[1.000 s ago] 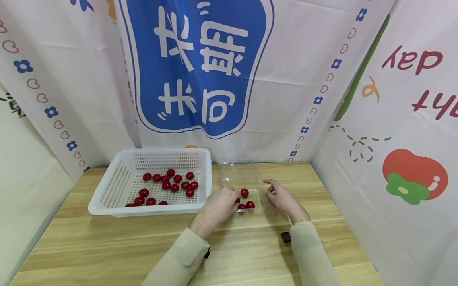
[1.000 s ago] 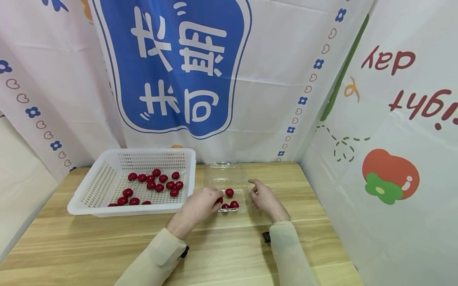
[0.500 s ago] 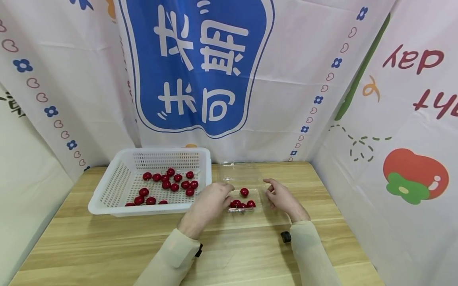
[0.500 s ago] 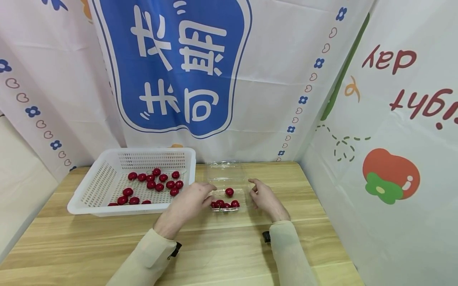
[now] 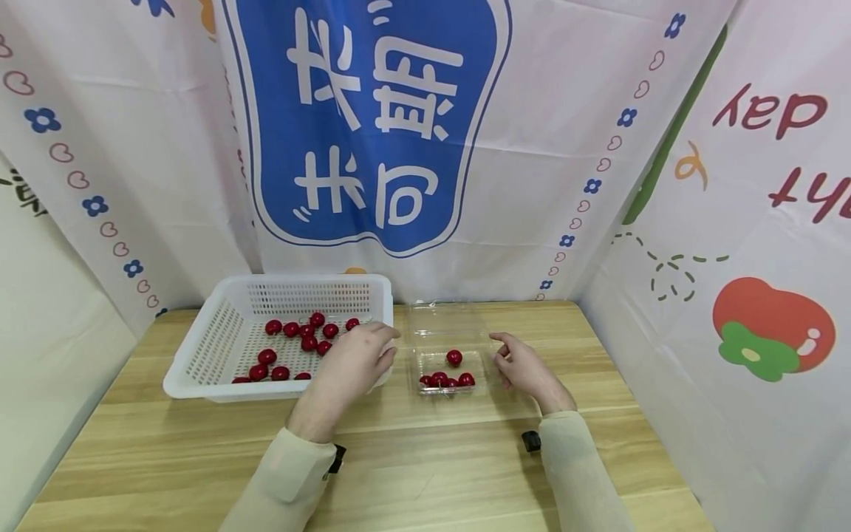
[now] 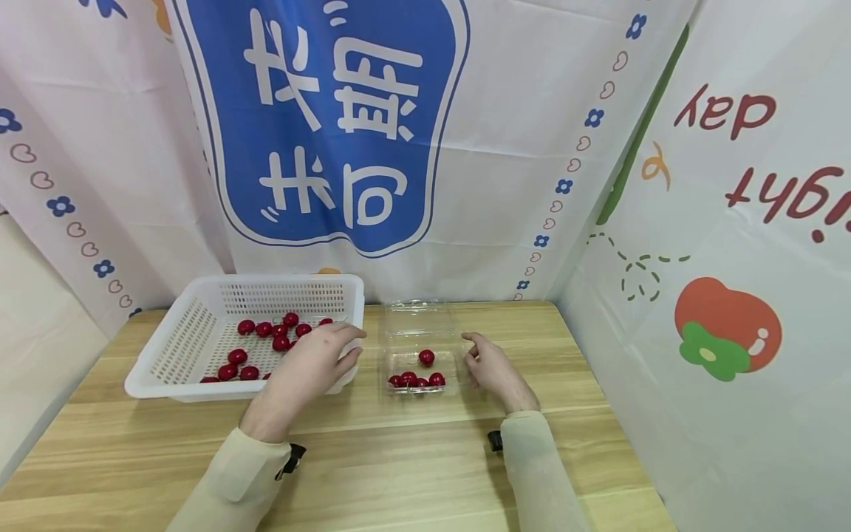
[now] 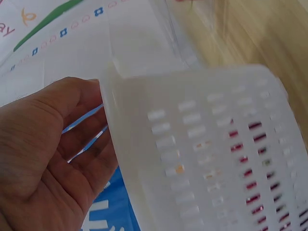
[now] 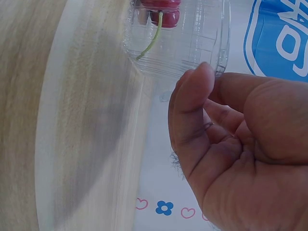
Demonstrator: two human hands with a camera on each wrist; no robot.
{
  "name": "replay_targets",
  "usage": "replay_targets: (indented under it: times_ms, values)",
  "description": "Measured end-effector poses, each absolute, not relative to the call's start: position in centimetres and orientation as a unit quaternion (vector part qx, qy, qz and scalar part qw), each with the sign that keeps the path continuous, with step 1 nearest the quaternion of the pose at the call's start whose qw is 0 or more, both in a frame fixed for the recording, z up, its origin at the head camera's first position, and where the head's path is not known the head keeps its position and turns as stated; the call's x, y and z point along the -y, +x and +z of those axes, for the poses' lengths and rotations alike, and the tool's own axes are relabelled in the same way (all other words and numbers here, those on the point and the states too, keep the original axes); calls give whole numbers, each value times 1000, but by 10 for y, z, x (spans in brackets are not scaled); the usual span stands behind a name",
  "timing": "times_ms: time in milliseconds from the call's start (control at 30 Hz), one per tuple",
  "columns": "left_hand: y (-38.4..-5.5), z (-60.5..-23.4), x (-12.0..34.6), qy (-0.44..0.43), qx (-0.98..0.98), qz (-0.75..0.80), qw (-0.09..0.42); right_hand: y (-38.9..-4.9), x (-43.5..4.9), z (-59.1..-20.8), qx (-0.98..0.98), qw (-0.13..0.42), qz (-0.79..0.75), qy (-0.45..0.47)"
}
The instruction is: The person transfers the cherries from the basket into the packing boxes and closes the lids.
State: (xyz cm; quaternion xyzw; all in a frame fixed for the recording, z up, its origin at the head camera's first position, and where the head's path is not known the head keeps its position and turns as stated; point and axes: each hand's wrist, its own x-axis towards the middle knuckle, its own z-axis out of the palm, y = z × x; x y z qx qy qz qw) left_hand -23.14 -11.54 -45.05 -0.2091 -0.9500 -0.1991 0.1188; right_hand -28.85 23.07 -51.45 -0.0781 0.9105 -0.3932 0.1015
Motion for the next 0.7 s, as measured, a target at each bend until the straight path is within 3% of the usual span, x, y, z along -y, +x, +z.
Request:
replay_targets:
  times_ms: [333,700]
  values:
    - [-232,-450,157,-181,955,-196,127,-288,-230,-514,-911,105,-393,-74]
    - [-233,-454,198,-159,967,-185,68,-287,-230,-513,-901,108,-413,-74]
